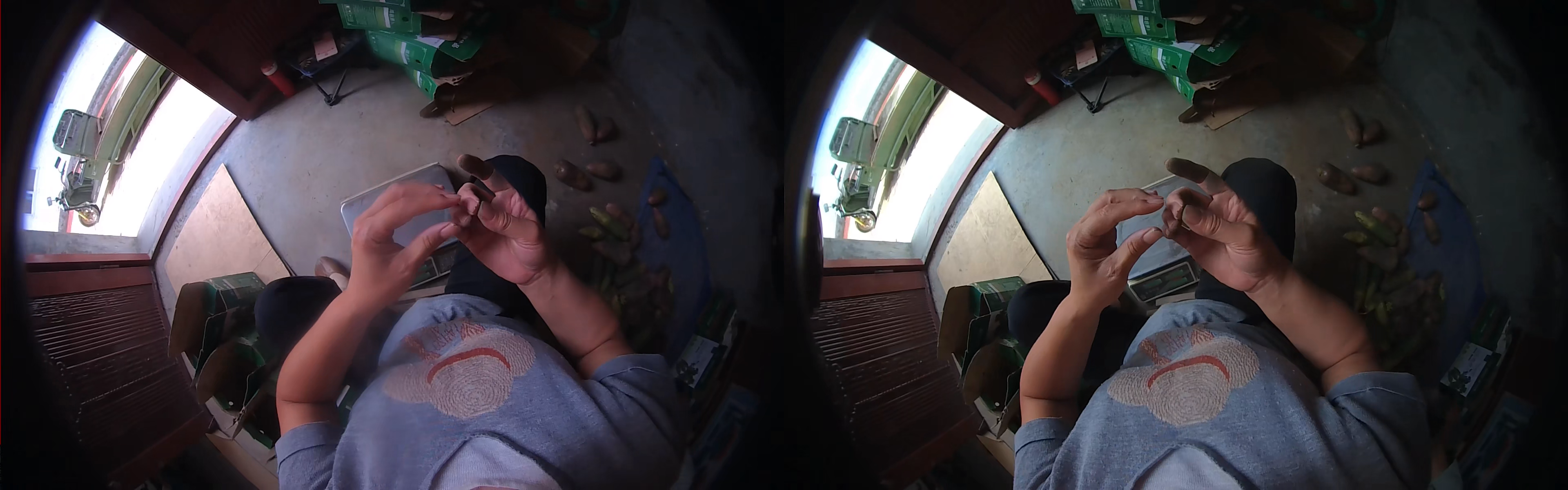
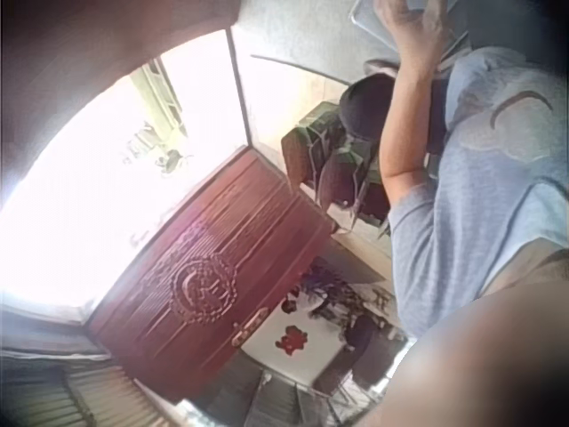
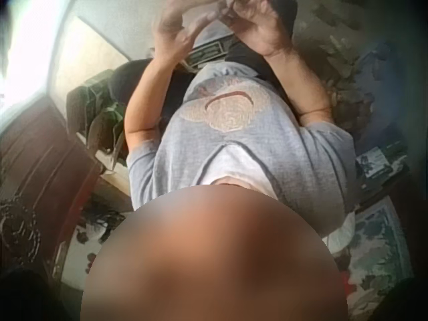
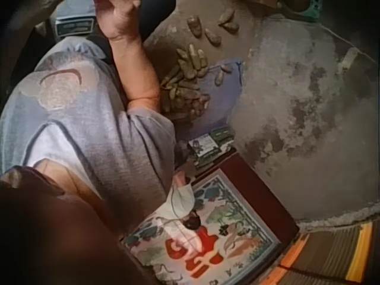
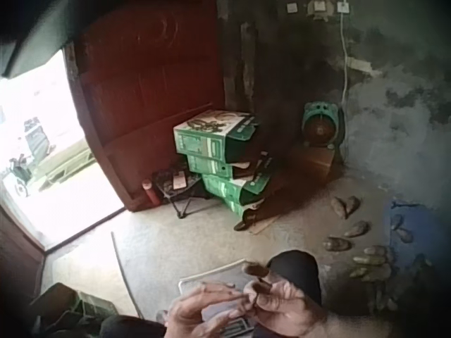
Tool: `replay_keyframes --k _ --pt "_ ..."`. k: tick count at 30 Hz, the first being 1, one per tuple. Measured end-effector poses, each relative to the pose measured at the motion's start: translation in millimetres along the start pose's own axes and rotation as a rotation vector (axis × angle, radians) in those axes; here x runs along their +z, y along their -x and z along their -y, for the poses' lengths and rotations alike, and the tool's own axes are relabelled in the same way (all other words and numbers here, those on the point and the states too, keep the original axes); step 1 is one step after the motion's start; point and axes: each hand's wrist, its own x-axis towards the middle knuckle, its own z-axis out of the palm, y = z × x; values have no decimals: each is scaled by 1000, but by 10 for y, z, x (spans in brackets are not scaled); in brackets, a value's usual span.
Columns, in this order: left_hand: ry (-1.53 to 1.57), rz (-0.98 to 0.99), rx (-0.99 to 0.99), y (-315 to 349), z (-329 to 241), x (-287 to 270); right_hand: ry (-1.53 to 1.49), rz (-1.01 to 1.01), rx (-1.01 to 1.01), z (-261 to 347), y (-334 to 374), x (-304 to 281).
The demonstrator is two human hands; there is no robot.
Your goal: Sort yams from a pile on the floor into cardboard boxes for packaging.
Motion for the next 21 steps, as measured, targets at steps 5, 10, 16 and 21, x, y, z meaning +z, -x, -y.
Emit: replay_keyframes --k 5,10,16,21 --pt "39 2 -17 -164 135 298 -59 -4 -46 112 28 -170" --pt "94 -78 -13 -208 303 250 -31 22 -45 93 -90 -241" --pt "632 -63 -251 -175 597 74 223 82 -86 -26 -374 -297" --pt "765 -91 -312 -238 725 -59 338 10 -68 -135 -587 -326"
